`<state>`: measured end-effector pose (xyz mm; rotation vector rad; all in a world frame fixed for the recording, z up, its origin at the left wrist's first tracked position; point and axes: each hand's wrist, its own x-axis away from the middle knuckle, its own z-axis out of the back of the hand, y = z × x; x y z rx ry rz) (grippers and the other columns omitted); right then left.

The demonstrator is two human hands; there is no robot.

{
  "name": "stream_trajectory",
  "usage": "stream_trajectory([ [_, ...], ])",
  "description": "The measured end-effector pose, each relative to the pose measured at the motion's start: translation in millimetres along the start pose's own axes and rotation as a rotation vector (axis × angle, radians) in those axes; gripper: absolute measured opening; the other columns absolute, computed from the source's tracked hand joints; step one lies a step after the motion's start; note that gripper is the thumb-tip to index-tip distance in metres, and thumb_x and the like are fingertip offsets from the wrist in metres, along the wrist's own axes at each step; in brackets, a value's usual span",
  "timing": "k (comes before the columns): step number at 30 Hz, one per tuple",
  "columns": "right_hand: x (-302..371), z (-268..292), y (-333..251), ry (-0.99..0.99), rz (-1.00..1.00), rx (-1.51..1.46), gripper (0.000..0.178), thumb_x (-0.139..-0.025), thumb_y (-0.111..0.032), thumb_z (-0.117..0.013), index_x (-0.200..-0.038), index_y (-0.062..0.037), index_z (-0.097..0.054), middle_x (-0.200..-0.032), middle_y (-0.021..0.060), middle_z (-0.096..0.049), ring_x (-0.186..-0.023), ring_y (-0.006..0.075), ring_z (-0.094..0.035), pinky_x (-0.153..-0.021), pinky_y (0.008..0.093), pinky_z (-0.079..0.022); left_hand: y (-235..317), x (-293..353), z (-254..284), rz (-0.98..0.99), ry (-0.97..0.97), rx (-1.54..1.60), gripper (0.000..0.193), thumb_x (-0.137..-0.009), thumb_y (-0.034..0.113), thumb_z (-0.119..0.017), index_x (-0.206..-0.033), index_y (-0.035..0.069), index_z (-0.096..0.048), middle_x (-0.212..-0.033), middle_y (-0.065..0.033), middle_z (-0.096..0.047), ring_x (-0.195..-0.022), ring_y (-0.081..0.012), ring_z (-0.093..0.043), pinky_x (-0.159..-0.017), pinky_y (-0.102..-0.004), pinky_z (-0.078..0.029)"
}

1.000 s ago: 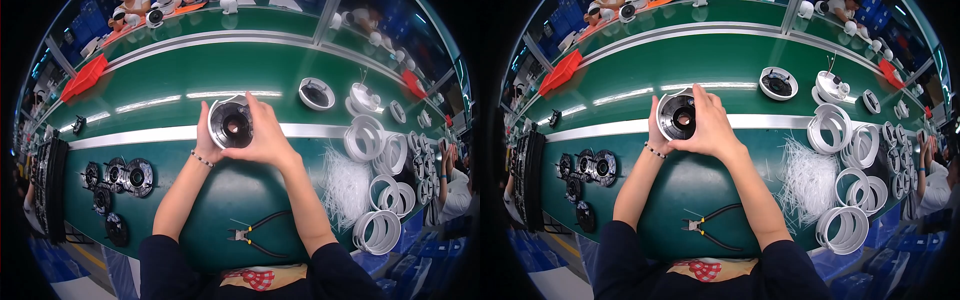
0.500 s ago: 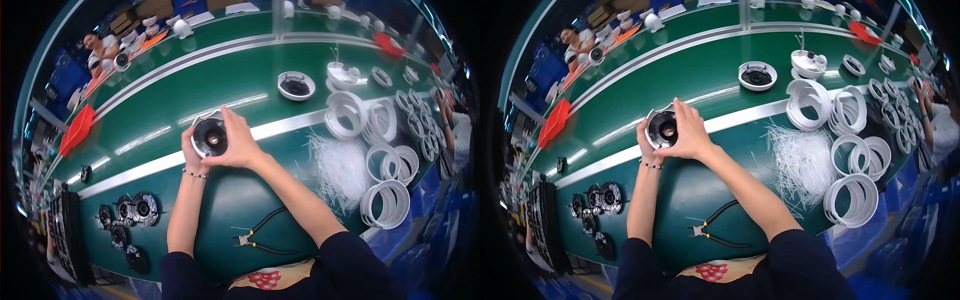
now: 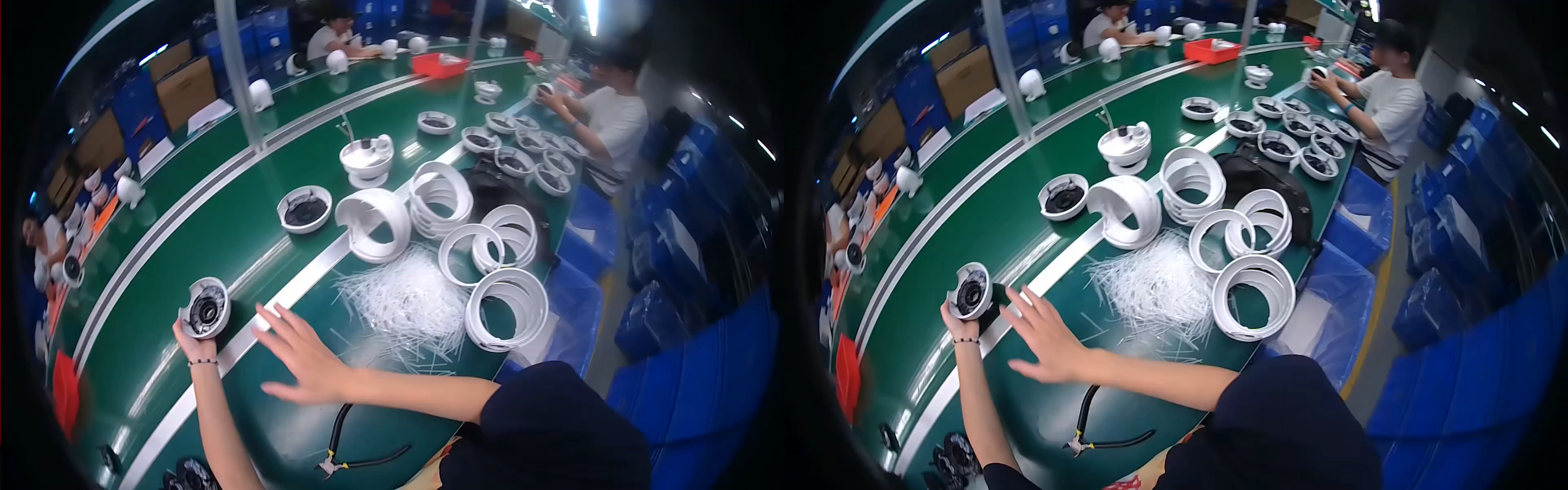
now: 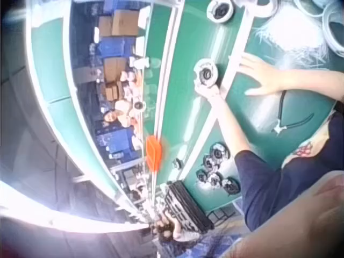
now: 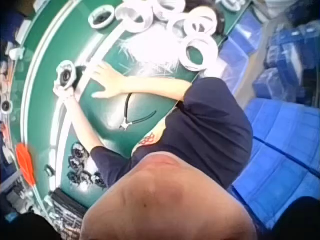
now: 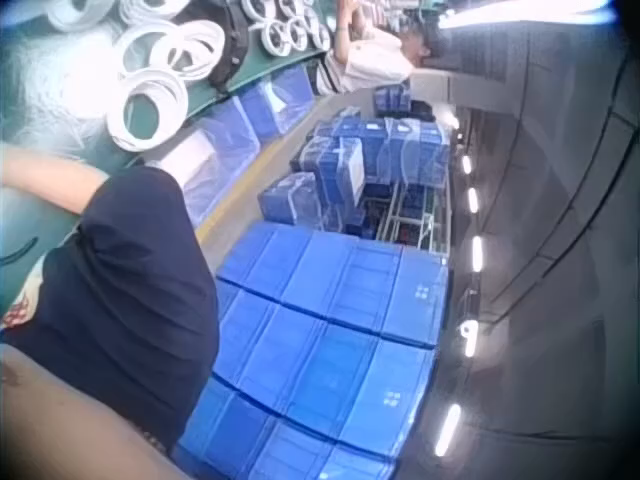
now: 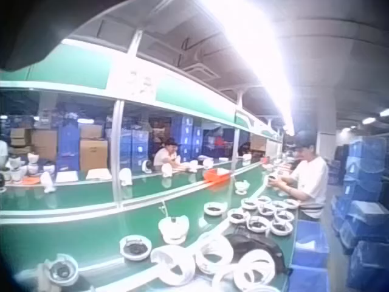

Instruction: Assembling circular electronic components on a production line using hands and pliers to trim wires.

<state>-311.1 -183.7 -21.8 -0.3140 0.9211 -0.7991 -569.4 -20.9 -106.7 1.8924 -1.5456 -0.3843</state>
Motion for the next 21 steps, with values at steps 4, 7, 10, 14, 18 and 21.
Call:
stream_trajectory([
  [4,51,55,-22,-0.056,0.023,-0.037,0.060,-0.069,-0.021,-0.066,-0.120,-0.0047,-0.041,-0.135,0.0172,-0.024,-0.124,0.0365,-0.022,-0.098,0.0437,-0.025,5,-44,15,-0.028,0.102,-0.049,0.034,-0.086,0.023,-0.037,-0.110,0.001,-0.048,-0.112,-0.0113,-0.053,-0.102,-0.0241,-0.052,-0.090,-0.0387,-0.041],
  [7,82,98,-38,-0.039,0.036,-0.029,0.044,-0.066,-0.014,-0.068,-0.106,-0.0032,-0.054,-0.123,0.0174,-0.042,-0.112,0.0352,-0.041,-0.090,0.0418,-0.036,12,-64,25,-0.014,0.063,-0.182,0.028,-0.088,0.016,-0.036,-0.107,-0.001,-0.049,-0.109,-0.0126,-0.054,-0.102,-0.0229,-0.052,-0.091,-0.0367,-0.041],
  [10,101,154,-54,0.222,0.042,0.361,0.030,-0.059,-0.009,-0.068,-0.086,-0.0014,-0.059,-0.089,0.0134,-0.060,-0.084,0.0305,-0.057,-0.073,0.0375,-0.046,56,-56,55,0.061,-0.086,-0.229,0.025,-0.087,0.020,-0.041,-0.102,0.002,-0.051,-0.105,-0.0117,-0.056,-0.097,-0.0215,-0.054,-0.087,-0.0338,-0.041],
  [14,145,231,-36,0.605,-0.368,1.099,0.032,-0.062,-0.011,-0.070,-0.090,0.0003,-0.059,-0.087,0.0135,-0.058,-0.082,0.0285,-0.055,-0.073,0.0331,-0.043,74,31,-12,-0.014,0.068,-0.285,0.045,-0.089,0.028,-0.039,-0.128,0.006,-0.032,-0.136,-0.0104,-0.028,-0.126,-0.0241,-0.024,-0.100,-0.0452,-0.019],
  [18,160,239,-6,0.488,-0.547,1.066,0.025,-0.065,-0.012,-0.068,-0.086,0.0001,-0.060,-0.083,0.0125,-0.058,-0.074,0.0245,-0.056,-0.067,0.0300,-0.044,125,111,-32,-0.126,0.027,-0.251,0.043,-0.091,0.021,-0.033,-0.130,0.003,-0.029,-0.137,-0.0117,-0.026,-0.127,-0.0241,-0.023,-0.103,-0.0407,-0.022],
  [21,150,232,3,0.589,-0.643,0.948,0.012,-0.067,-0.009,-0.066,-0.074,-0.0006,-0.062,-0.067,0.0096,-0.058,-0.052,0.0180,-0.052,-0.050,0.0264,-0.041,131,153,-40,-0.231,0.096,-0.243,0.043,-0.091,0.017,-0.028,-0.130,-0.001,-0.024,-0.137,-0.0150,-0.022,-0.128,-0.0249,-0.020,-0.105,-0.0402,-0.020],
])
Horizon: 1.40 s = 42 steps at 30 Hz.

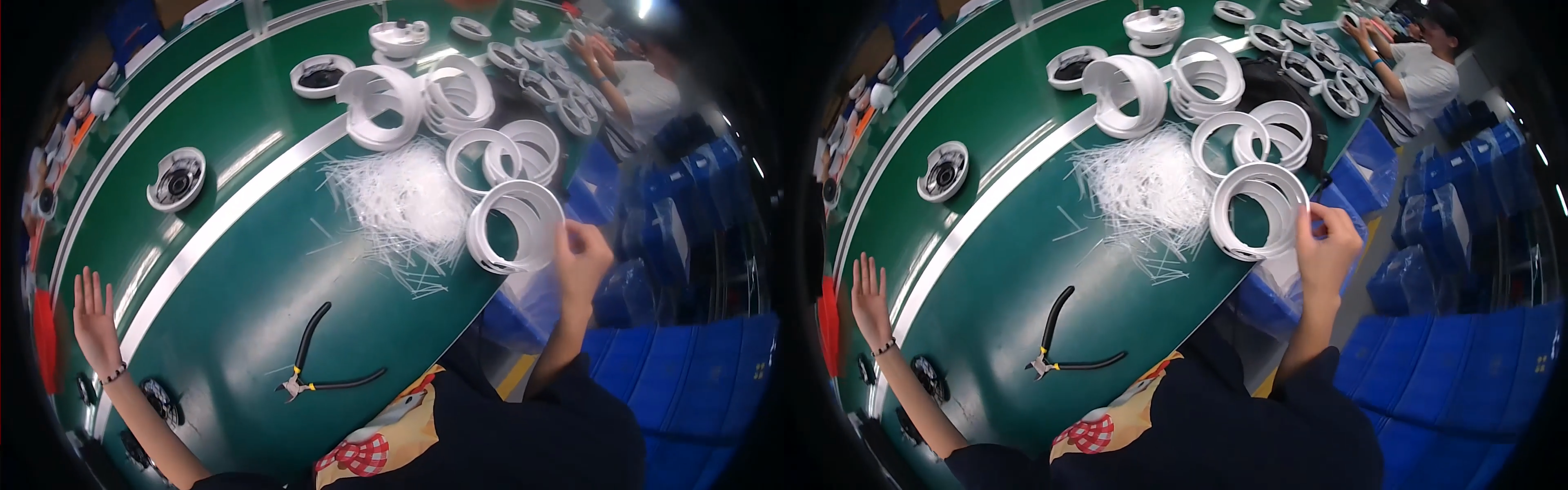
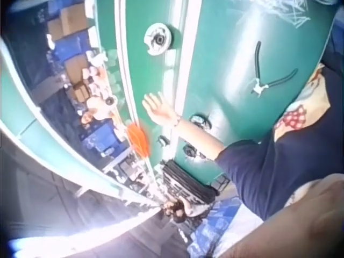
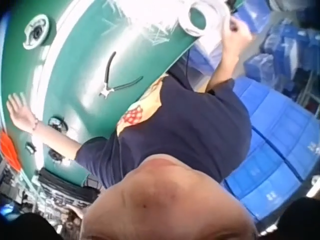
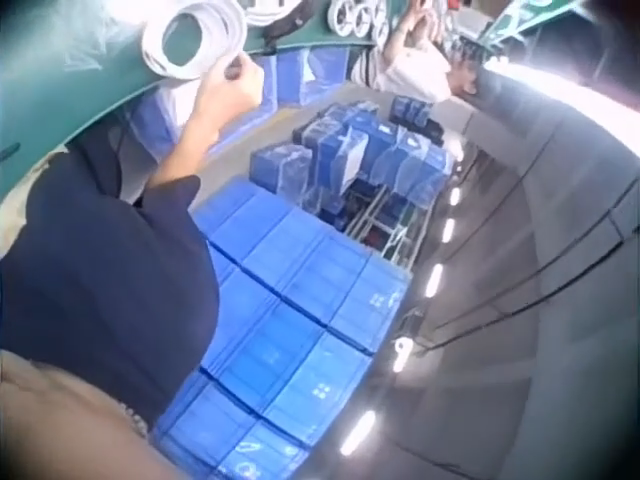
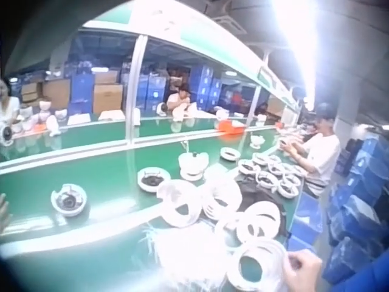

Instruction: Assembling circular electronic components on a production line using hands and pliers to trim wires.

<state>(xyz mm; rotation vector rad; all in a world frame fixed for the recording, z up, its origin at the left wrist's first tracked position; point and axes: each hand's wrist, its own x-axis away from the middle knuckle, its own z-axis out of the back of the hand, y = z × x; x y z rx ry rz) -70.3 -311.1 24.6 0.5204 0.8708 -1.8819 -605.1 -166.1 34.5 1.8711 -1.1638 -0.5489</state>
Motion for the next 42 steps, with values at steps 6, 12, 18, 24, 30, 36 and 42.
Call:
stream_trajectory([
  [6,-14,-4,-3,0.142,0.154,-0.006,0.005,-0.073,-0.006,-0.062,-0.071,-0.0007,-0.063,-0.057,0.0071,-0.055,-0.049,0.0121,-0.049,-0.046,0.0251,-0.039,28,14,93,-0.098,0.082,-0.005,0.043,-0.090,0.016,-0.033,-0.129,0.000,-0.027,-0.136,-0.0140,-0.026,-0.127,-0.0255,-0.023,-0.104,-0.0402,-0.022],
  [12,-7,-23,-77,-0.123,0.053,-0.745,0.061,-0.073,0.008,-0.053,-0.129,0.0007,-0.030,-0.059,-0.0030,-0.046,-0.052,0.0039,-0.040,-0.052,0.0158,-0.034,29,-4,204,-0.558,0.105,-1.186,0.036,-0.079,0.007,-0.052,-0.114,0.002,-0.047,-0.113,-0.0114,-0.053,-0.105,-0.0204,-0.050,-0.087,-0.0320,-0.040],
  [18,63,-89,-222,-0.974,0.562,-0.662,0.070,-0.061,0.001,-0.048,-0.129,-0.0010,-0.029,-0.045,0.0125,-0.050,-0.034,0.0214,-0.046,-0.040,0.0305,-0.039,32,42,208,-0.133,-0.313,-1.861,0.050,-0.061,0.013,-0.063,-0.109,0.004,-0.052,-0.109,-0.0181,-0.054,-0.101,-0.0322,-0.050,-0.090,-0.0357,-0.039],
  [24,72,-146,-243,-0.982,0.715,-0.590,0.063,-0.063,-0.002,-0.052,-0.123,0.0003,-0.037,-0.048,0.0147,-0.052,-0.045,0.0316,-0.053,-0.052,0.0402,-0.045,21,23,180,-0.028,-0.308,-1.774,0.032,-0.059,0.006,-0.066,-0.090,0.002,-0.060,-0.090,-0.0152,-0.061,-0.086,-0.0282,-0.058,-0.078,-0.0330,-0.045],
  [30,48,-131,-318,-0.872,1.328,-0.656,0.099,-0.049,-0.024,-0.078,-0.130,-0.0056,-0.024,-0.123,0.0218,-0.031,-0.117,0.0389,-0.026,-0.094,0.0480,-0.026,26,32,150,-0.175,-0.353,-1.524,0.029,-0.063,0.010,-0.067,-0.090,0.001,-0.059,-0.089,-0.0145,-0.061,-0.085,-0.0247,-0.058,-0.075,-0.0320,-0.046],
  [36,58,-191,-372,-1.416,1.390,-0.198,0.121,-0.041,-0.033,-0.083,-0.135,-0.0051,-0.010,-0.140,0.0197,-0.009,-0.129,0.0374,0.000,-0.102,0.0536,-0.009,-9,30,113,-0.065,-0.249,-1.091,0.027,-0.072,0.007,-0.061,-0.096,-0.001,-0.051,-0.087,-0.0086,-0.058,-0.073,-0.0143,-0.057,-0.065,-0.0277,-0.046],
  [42,49,-201,-372,-1.322,1.304,-0.424,0.119,-0.039,-0.047,-0.080,-0.133,-0.0061,-0.019,-0.138,0.0210,-0.014,-0.129,0.0367,-0.008,-0.102,0.0482,-0.015,-28,51,102,0.029,-0.149,-0.430,0.025,-0.080,0.002,-0.052,-0.104,0.000,-0.043,-0.096,-0.0069,-0.055,-0.083,-0.0118,-0.055,-0.070,-0.0236,-0.046],
])
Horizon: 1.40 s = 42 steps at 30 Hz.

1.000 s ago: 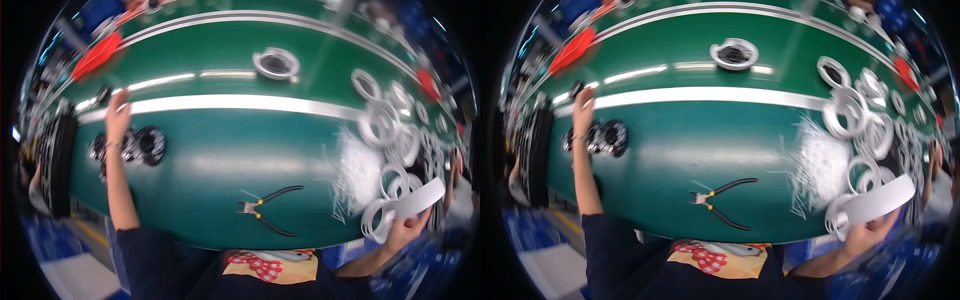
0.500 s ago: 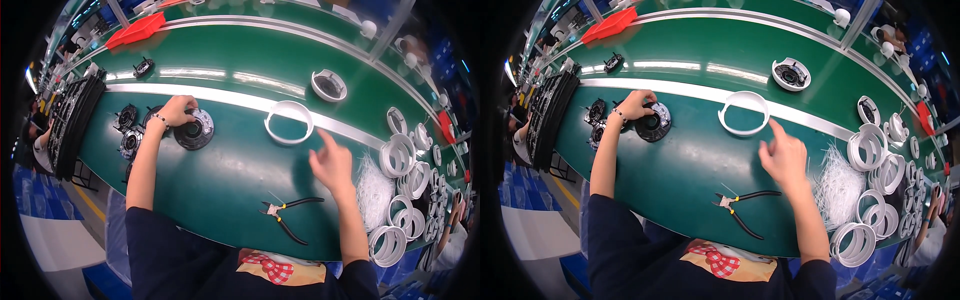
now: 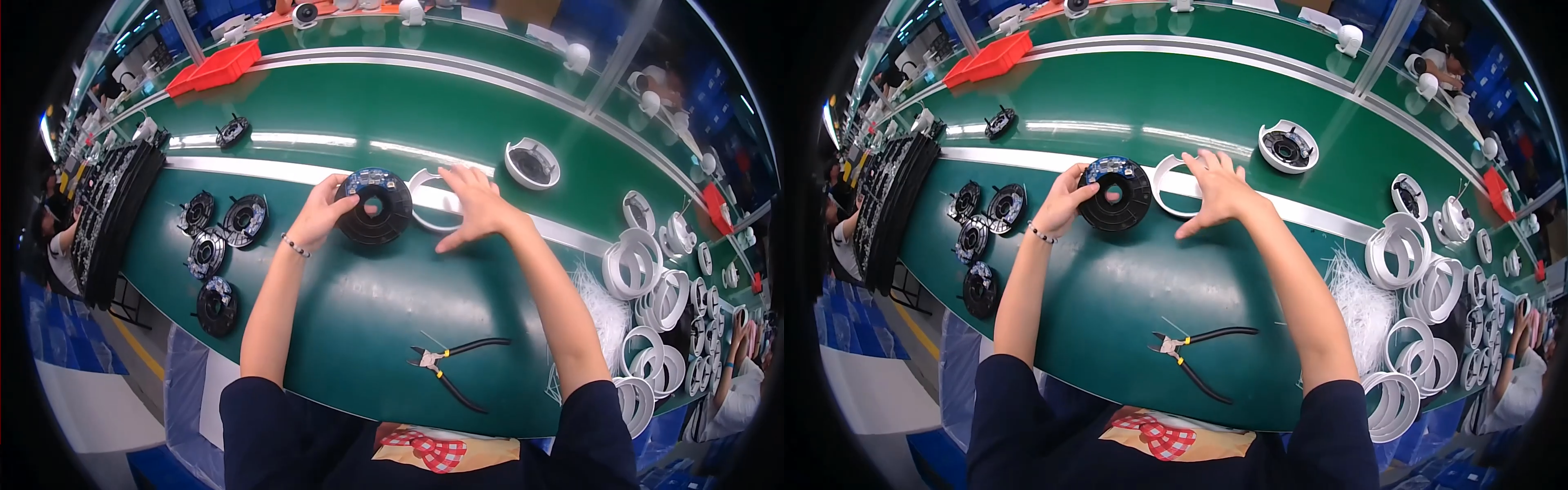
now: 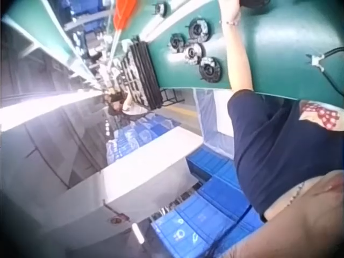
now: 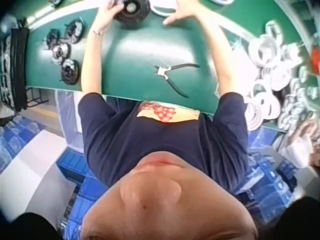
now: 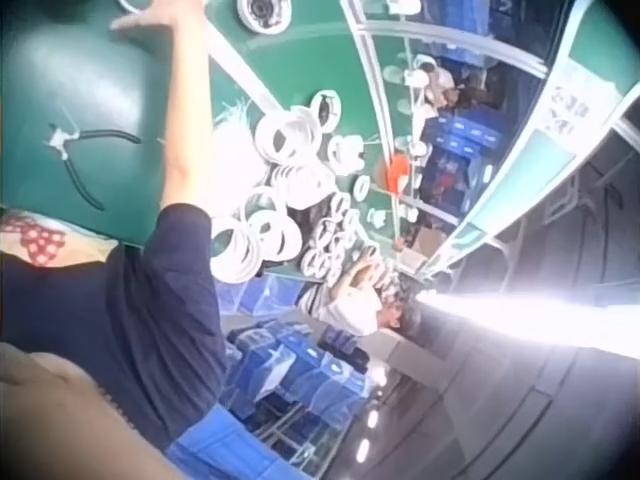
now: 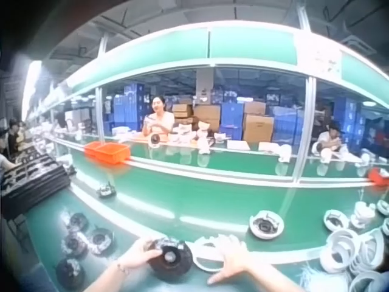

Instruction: Assembling circular electronic components on a production line using hands and pliers to trim wires.

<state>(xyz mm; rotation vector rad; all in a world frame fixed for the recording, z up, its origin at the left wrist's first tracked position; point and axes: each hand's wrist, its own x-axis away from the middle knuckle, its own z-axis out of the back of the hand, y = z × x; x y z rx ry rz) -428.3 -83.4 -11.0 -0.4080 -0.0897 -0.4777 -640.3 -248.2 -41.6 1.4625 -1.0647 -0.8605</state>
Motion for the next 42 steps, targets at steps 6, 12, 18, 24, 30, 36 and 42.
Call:
stream_trajectory([
  [6,-26,4,-9,-0.080,-0.056,0.183,0.118,-0.041,-0.047,-0.079,-0.134,-0.0116,-0.017,-0.138,0.0198,-0.012,-0.127,0.0409,-0.008,-0.099,0.0565,-0.014,1,-6,-13,-0.058,0.064,0.282,0.031,-0.080,0.003,-0.051,-0.108,0.000,-0.040,-0.099,-0.0106,-0.055,-0.089,-0.0173,-0.057,-0.073,-0.0286,-0.050],
  [12,-36,3,13,0.047,-0.028,0.029,0.118,-0.041,-0.046,-0.080,-0.134,-0.0097,-0.018,-0.138,0.0168,-0.015,-0.128,0.0379,-0.007,-0.099,0.0562,-0.016,-2,-11,-27,-0.177,0.134,0.485,0.054,-0.075,-0.009,-0.048,-0.124,-0.001,-0.028,-0.110,-0.0150,-0.050,-0.099,-0.0224,-0.053,-0.085,-0.0338,-0.045],
  [18,-66,9,-1,-0.167,-0.064,0.229,0.121,-0.040,-0.043,-0.081,-0.135,-0.0109,-0.013,-0.139,0.0157,-0.014,-0.127,0.0403,-0.011,-0.100,0.0542,-0.018,-6,-7,-33,-0.275,0.217,0.481,0.055,-0.074,-0.012,-0.045,-0.125,-0.002,-0.027,-0.112,-0.0152,-0.049,-0.100,-0.0233,-0.053,-0.087,-0.0326,-0.044],
  [24,-61,-6,12,0.044,-0.029,0.113,0.112,-0.045,-0.043,-0.077,-0.133,-0.0068,-0.019,-0.130,0.0146,-0.034,-0.120,0.0374,-0.025,-0.094,0.0535,-0.027,-4,1,-37,-0.351,0.226,0.401,0.061,-0.074,-0.013,-0.050,-0.127,-0.001,-0.021,-0.113,-0.0163,-0.048,-0.100,-0.0240,-0.054,-0.085,-0.0313,-0.045],
  [30,-19,5,-8,0.443,0.151,-0.939,0.111,-0.051,-0.035,-0.079,-0.134,-0.0016,-0.013,-0.129,0.0260,-0.032,-0.121,0.0323,-0.033,-0.098,0.0378,-0.027,2,-2,-31,-0.256,0.214,0.147,0.045,-0.077,0.000,-0.058,-0.117,-0.002,-0.037,-0.089,-0.0125,-0.061,-0.080,-0.0151,-0.060,-0.070,-0.0255,-0.049],
  [36,14,13,-61,0.418,0.468,-0.221,0.110,-0.046,-0.036,-0.077,-0.133,-0.0033,-0.018,-0.123,0.0198,-0.038,-0.120,0.0371,-0.027,-0.098,0.0439,-0.025,4,-11,-49,-0.103,0.093,0.203,0.025,-0.076,0.004,-0.062,-0.097,-0.004,-0.054,-0.083,-0.0087,-0.062,-0.067,-0.0120,-0.060,-0.058,-0.0204,-0.049],
  [42,21,15,-63,0.420,0.489,-0.136,0.108,-0.044,-0.029,-0.074,-0.133,-0.0058,-0.019,-0.120,0.0176,-0.041,-0.120,0.0408,-0.025,-0.097,0.0485,-0.022,-7,-1,-67,0.095,-0.135,0.943,0.045,-0.084,0.036,-0.039,-0.111,0.002,-0.048,-0.104,-0.0094,-0.055,-0.093,-0.0207,-0.053,-0.083,-0.0372,-0.044],
])
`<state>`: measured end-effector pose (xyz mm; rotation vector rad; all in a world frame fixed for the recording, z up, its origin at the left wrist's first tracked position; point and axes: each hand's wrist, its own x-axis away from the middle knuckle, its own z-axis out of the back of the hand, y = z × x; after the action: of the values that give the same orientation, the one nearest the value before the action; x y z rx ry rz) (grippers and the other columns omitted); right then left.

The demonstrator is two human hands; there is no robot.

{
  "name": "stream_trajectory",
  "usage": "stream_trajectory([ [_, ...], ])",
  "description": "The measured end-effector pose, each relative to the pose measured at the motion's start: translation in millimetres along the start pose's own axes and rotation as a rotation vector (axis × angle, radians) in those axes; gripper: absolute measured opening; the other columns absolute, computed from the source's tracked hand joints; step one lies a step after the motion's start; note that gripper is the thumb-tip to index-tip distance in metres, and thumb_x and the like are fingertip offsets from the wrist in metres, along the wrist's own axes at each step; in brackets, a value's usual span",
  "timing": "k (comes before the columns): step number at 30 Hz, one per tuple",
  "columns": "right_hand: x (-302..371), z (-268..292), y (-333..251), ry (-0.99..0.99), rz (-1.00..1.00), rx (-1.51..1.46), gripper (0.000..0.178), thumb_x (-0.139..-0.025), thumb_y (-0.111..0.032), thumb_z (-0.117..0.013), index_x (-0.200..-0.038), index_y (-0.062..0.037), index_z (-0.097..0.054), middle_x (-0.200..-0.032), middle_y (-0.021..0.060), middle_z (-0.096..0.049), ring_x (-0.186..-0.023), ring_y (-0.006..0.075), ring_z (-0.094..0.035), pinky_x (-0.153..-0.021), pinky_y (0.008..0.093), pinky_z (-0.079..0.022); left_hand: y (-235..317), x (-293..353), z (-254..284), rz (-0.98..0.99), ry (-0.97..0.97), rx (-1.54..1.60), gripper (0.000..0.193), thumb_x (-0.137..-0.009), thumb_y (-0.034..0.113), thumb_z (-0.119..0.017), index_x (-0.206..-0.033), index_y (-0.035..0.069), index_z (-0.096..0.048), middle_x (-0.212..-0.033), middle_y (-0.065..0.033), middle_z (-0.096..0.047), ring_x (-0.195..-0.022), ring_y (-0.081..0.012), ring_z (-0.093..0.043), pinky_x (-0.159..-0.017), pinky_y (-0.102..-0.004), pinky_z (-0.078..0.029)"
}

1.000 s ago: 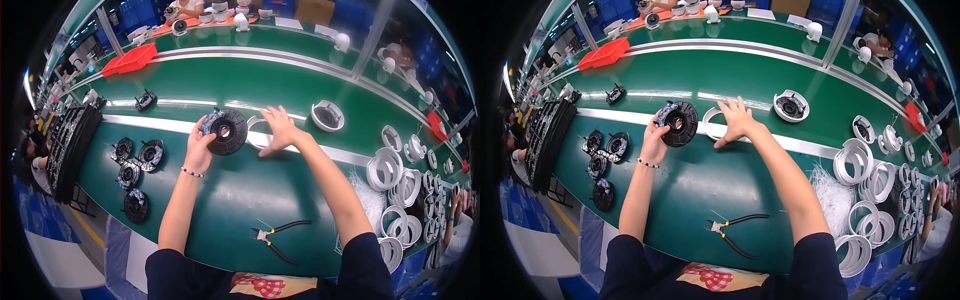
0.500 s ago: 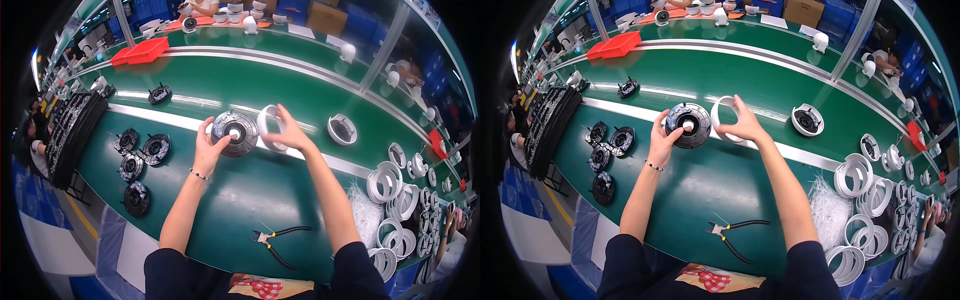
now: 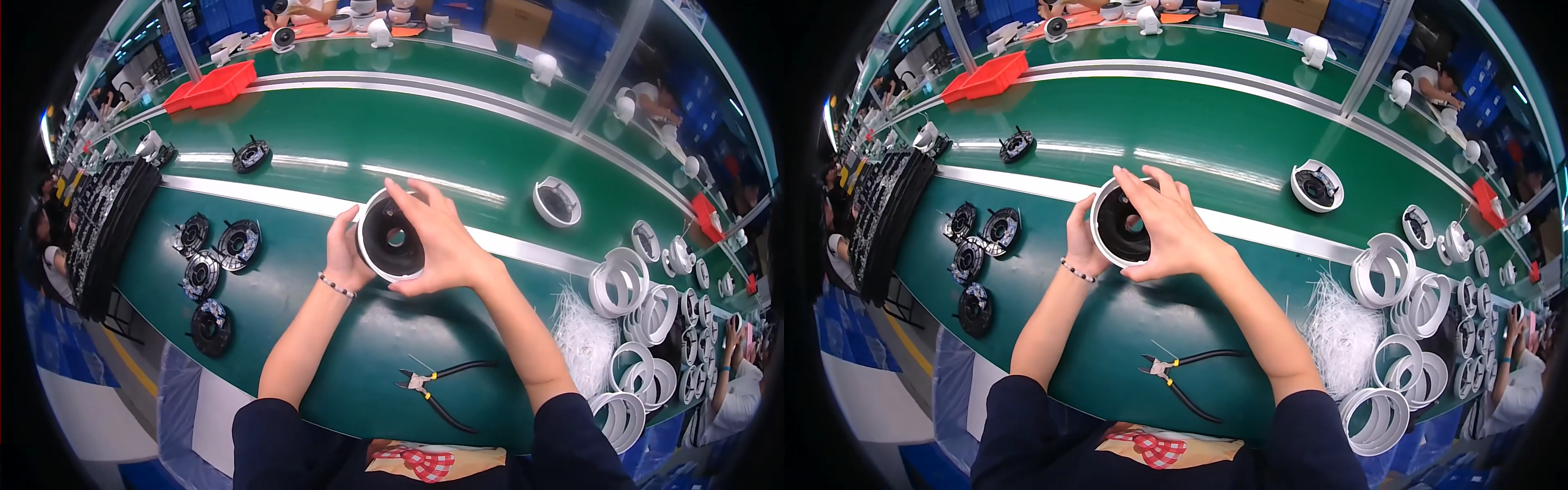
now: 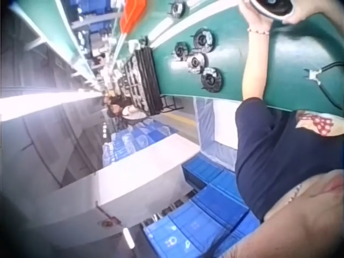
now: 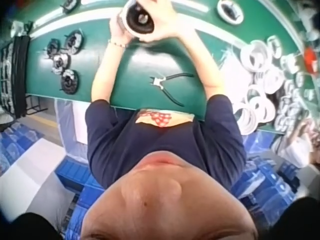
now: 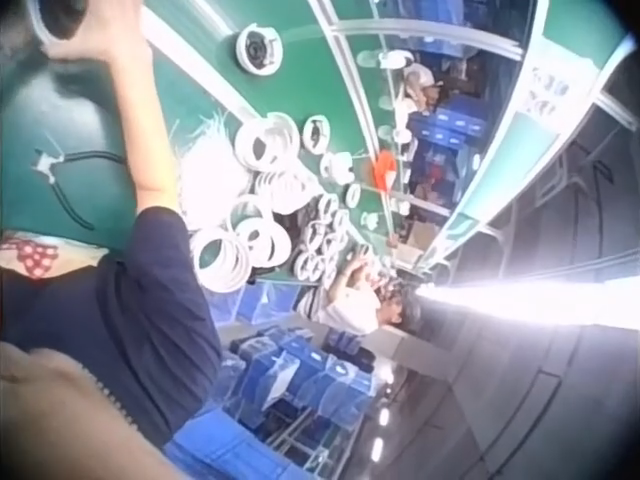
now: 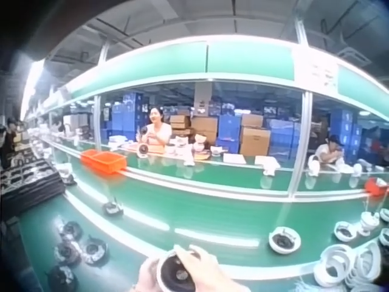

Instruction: Assembling circular electronic components on a production line using hands and pliers to trim wires.

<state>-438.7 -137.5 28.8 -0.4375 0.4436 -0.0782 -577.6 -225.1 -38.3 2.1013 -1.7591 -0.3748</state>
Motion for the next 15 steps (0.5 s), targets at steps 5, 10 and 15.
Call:
stream_trajectory([
  [5,0,-2,6,-0.114,0.083,-0.081,0.109,-0.044,-0.028,-0.075,-0.134,-0.0066,-0.017,-0.126,0.0183,-0.036,-0.123,0.0424,-0.019,-0.099,0.0506,-0.018,-23,0,22,-0.011,-0.193,0.104,0.053,-0.082,0.046,-0.035,-0.120,0.010,-0.042,-0.113,-0.0105,-0.050,-0.106,-0.0245,-0.048,-0.087,-0.0399,-0.043],
  [10,5,7,15,-0.261,0.021,-0.159,0.112,-0.047,-0.033,-0.077,-0.135,-0.0070,-0.014,-0.137,0.0197,-0.019,-0.128,0.0426,-0.005,-0.103,0.0492,-0.009,-28,1,13,0.027,-0.087,0.004,0.064,-0.080,0.054,-0.030,-0.127,0.012,-0.034,-0.122,-0.0113,-0.044,-0.111,-0.0260,-0.045,-0.093,-0.0428,-0.038],
  [15,8,-7,12,-0.072,-0.316,-0.130,0.120,-0.044,-0.049,-0.078,-0.132,0.0024,-0.014,-0.135,0.0288,-0.013,-0.127,0.0419,-0.008,-0.102,0.0462,-0.016,-23,-3,7,0.001,-0.122,0.030,0.054,-0.083,0.044,-0.032,-0.120,0.006,-0.041,-0.115,-0.0147,-0.049,-0.105,-0.0272,-0.049,-0.092,-0.0414,-0.039],
])
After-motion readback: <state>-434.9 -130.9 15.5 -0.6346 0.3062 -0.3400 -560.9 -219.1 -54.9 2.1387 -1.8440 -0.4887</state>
